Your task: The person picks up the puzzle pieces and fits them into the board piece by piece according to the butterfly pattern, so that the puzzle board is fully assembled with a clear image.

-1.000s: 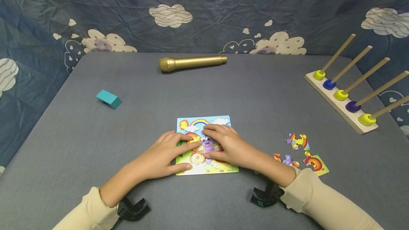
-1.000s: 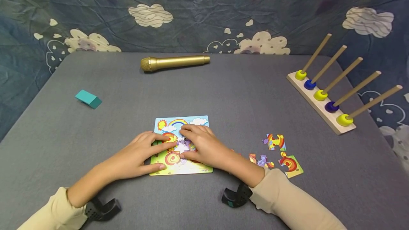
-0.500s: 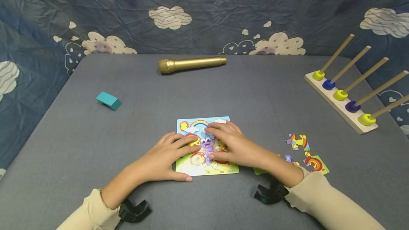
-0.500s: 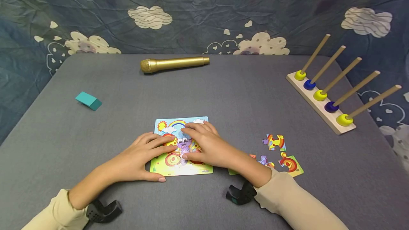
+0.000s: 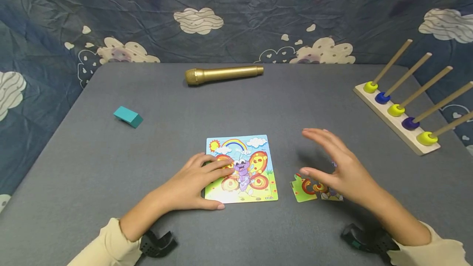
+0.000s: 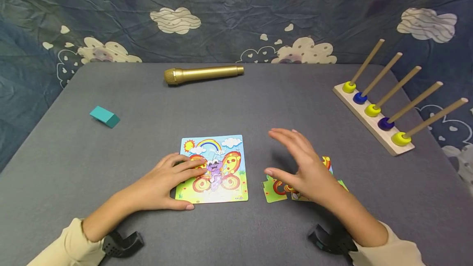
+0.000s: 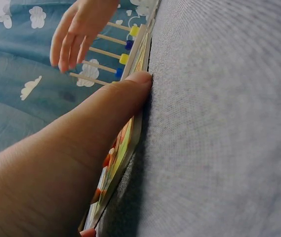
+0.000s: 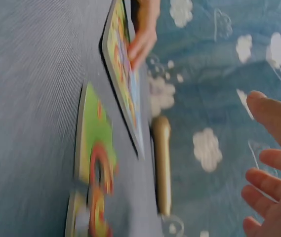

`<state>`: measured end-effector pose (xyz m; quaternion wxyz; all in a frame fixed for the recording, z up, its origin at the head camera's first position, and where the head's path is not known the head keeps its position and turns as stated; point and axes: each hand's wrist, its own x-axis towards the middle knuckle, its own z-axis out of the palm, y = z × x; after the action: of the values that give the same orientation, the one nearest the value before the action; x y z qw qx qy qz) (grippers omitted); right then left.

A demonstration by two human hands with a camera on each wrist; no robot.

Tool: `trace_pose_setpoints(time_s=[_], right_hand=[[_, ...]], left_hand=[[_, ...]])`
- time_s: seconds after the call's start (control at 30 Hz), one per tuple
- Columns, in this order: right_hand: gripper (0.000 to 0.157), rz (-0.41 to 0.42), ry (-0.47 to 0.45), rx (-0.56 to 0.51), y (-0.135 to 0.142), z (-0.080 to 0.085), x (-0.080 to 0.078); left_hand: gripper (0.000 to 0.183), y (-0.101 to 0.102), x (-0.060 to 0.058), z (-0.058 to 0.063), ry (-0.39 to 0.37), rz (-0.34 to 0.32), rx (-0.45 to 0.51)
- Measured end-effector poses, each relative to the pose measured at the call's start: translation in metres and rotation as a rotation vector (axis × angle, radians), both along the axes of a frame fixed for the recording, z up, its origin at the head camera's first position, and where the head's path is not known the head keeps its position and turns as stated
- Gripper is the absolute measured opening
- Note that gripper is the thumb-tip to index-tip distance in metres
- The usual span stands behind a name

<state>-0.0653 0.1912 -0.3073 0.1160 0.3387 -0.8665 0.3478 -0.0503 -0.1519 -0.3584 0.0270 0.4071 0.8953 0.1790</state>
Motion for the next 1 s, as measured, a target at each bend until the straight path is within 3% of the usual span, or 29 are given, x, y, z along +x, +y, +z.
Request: trace_pose_setpoints(time_s=[0.17,0.33,0.43,0.57,0.67,0.8,1.0], right_hand=[[0.081,-0.071,0.043,-0.027,0.032,-0.004,0.004],[0.090,-0.190,0.014,0.034,0.062,-0.017,0.008],[0.086,-0.235,-0.044,0.069,0.076,-0.026,0.007],[0.072,-0.245,-0.173,0.150,0.088,-0.036,0.004],[0.060,-0.223,-0.222,0.221,0.091,-0.039,0.001],[0.048,-0.188,-0.190,0.280,0.089,-0.041,0.000],[0.043,-0.167,-0.121,0.298,0.084,-0.045,-0.001]], left_hand=[[0.074,0.000,0.000,-0.001,0.010,-0.001,0.014],[0.075,0.001,-0.001,0.000,-0.003,0.002,0.006],[0.075,0.002,-0.001,0.000,-0.018,0.006,-0.005],[0.076,0.002,-0.002,0.001,-0.031,0.008,-0.014],[0.076,0.002,-0.002,0.002,-0.036,0.010,-0.014],[0.076,0.002,-0.001,0.001,-0.032,0.010,0.001],[0.075,0.000,0.000,0.000,-0.033,0.010,0.007]])
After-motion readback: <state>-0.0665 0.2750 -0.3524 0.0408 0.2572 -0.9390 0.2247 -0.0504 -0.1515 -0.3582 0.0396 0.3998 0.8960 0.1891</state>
